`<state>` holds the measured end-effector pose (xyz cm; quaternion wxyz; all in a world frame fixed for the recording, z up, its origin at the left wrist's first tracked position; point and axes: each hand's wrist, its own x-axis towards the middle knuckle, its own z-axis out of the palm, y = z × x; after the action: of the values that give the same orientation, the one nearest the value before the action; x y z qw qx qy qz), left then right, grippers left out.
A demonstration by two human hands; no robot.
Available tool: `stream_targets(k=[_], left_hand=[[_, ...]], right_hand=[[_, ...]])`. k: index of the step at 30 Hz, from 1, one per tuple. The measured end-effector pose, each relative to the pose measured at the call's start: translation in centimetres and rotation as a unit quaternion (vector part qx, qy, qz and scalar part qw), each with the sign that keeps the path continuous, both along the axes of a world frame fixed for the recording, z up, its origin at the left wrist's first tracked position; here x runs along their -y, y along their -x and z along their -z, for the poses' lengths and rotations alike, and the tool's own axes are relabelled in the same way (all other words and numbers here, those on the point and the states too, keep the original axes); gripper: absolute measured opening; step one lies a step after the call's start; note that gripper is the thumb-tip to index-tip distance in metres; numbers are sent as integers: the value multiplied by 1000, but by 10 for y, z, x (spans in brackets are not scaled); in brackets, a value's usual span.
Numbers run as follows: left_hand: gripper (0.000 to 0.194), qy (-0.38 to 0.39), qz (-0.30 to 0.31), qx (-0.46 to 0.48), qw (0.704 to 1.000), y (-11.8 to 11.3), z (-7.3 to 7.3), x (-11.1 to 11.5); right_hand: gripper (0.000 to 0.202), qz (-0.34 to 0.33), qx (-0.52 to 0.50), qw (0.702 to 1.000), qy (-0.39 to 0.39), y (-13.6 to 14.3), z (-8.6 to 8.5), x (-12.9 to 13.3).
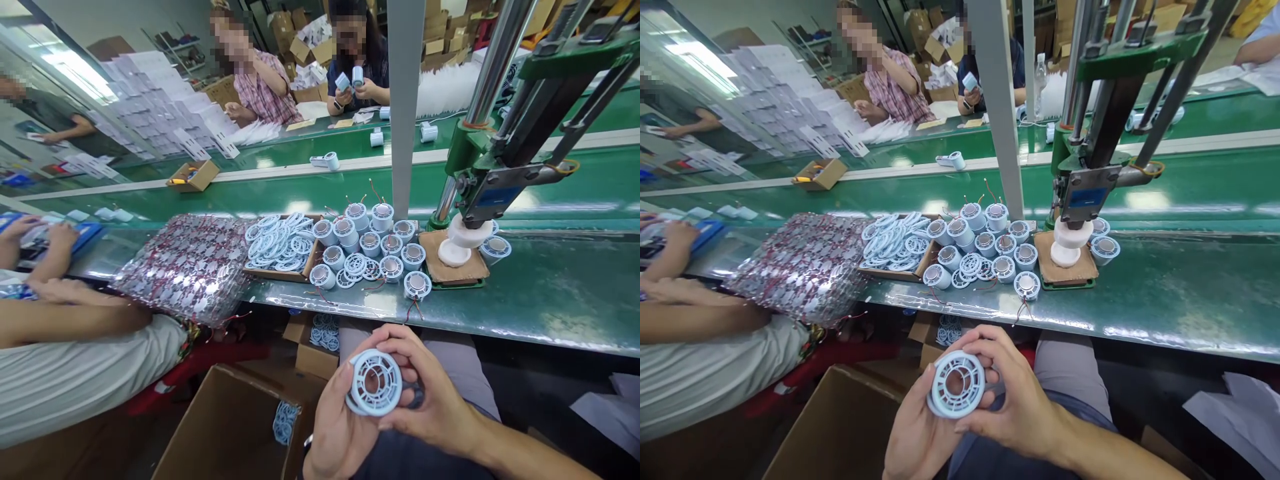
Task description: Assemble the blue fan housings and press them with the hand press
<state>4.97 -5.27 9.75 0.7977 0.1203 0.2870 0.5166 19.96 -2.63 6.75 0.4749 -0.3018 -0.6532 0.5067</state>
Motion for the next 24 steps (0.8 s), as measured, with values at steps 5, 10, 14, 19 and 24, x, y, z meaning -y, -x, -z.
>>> stream_targets(k=[5, 10, 14, 19, 24], left_hand=[[51, 6, -4, -23, 1000, 0, 2, 2], [55, 16, -5, -35, 999, -1, 3, 4], [54, 25, -14, -34, 999, -2, 3, 3], [50, 24, -12, -18, 999, -3, 6, 2], [50, 27, -11, -16, 999, -3, 4, 1]], right_hand=[[66, -9, -12, 1000, 27, -1, 2, 0], [66, -23, -19, 998, 57, -1, 0, 0], [64, -22, -24, 996, 83, -1, -5, 0], [65, -20, -28, 993, 112, 1, -9, -1], [65, -13, -35, 991, 125, 3, -10, 0]])
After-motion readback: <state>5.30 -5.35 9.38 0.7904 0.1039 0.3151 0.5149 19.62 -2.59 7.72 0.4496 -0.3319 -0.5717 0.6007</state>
